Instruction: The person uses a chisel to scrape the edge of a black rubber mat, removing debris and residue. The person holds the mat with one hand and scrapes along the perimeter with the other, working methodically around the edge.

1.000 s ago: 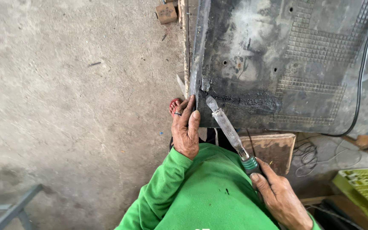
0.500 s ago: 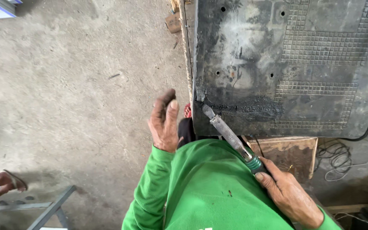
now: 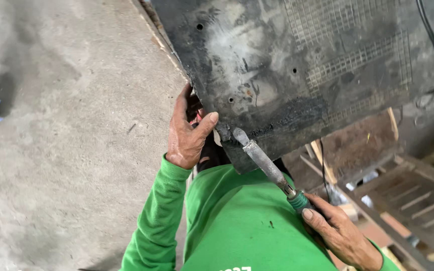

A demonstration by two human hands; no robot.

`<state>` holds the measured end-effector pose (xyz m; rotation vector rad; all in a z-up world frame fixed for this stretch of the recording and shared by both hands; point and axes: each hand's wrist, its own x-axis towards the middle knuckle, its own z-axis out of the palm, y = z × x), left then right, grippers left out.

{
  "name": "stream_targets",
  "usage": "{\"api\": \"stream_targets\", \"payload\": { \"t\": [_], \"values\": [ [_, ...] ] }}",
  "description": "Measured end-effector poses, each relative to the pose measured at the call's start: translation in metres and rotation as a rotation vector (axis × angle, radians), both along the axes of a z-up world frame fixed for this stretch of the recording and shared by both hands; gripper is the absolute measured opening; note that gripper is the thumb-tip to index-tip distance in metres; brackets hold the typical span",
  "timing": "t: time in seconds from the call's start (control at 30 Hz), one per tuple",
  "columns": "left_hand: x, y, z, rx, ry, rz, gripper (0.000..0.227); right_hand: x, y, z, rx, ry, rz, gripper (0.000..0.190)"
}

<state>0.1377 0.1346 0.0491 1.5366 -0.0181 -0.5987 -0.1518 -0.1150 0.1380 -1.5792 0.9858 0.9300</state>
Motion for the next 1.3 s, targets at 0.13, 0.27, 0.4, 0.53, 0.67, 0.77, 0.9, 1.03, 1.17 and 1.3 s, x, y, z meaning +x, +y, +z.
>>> {"api": "stream_targets", "payload": {
  "t": [0.13,0.27,0.4,0.53,0.67,0.77,0.9,1.03,1.17,1.3],
  "values": [
    [0.011,0.010,-0.007,-0.085,0.094,-0.075,0.091,-0.026,0.042,0.001,0.065,0.208,-0.292,0.058],
    [0.015,0.013,-0.019,0.140,-0.248,-0.036,0.086,-0.025,0.065,0.006,-0.010,0.135,-0.253,0.063],
    [0.042,0.000,-0.036,0.243,-0.790,0.184,0.062,-0.008,0.074,0.023,-0.044,0.064,-0.066,0.063],
    [0.090,-0.036,-0.047,0.234,-0.974,0.053,0.051,0.012,0.080,0.034,-0.116,0.089,0.156,0.063],
    [0.108,-0.053,-0.045,0.310,-1.141,-0.192,0.058,0.020,0.084,0.038,-0.111,0.196,0.214,0.067],
    [0.101,-0.044,-0.042,0.373,-1.118,-0.297,0.060,0.017,0.084,0.040,-0.092,0.193,0.196,0.077],
    [0.100,-0.042,-0.041,0.382,-1.142,-0.319,0.058,0.015,0.082,0.042,-0.040,0.315,0.167,0.086],
    [0.103,-0.044,-0.038,0.368,-1.169,-0.345,0.054,0.016,0.083,0.044,-0.032,0.382,0.164,0.087],
    [0.103,-0.045,-0.036,0.351,-1.139,-0.289,0.053,0.014,0.087,0.043,-0.062,0.372,0.210,0.086],
    [0.103,-0.046,-0.037,0.315,-1.152,-0.294,0.052,0.009,0.085,0.041,-0.050,0.329,0.231,0.086]
  ]
}}
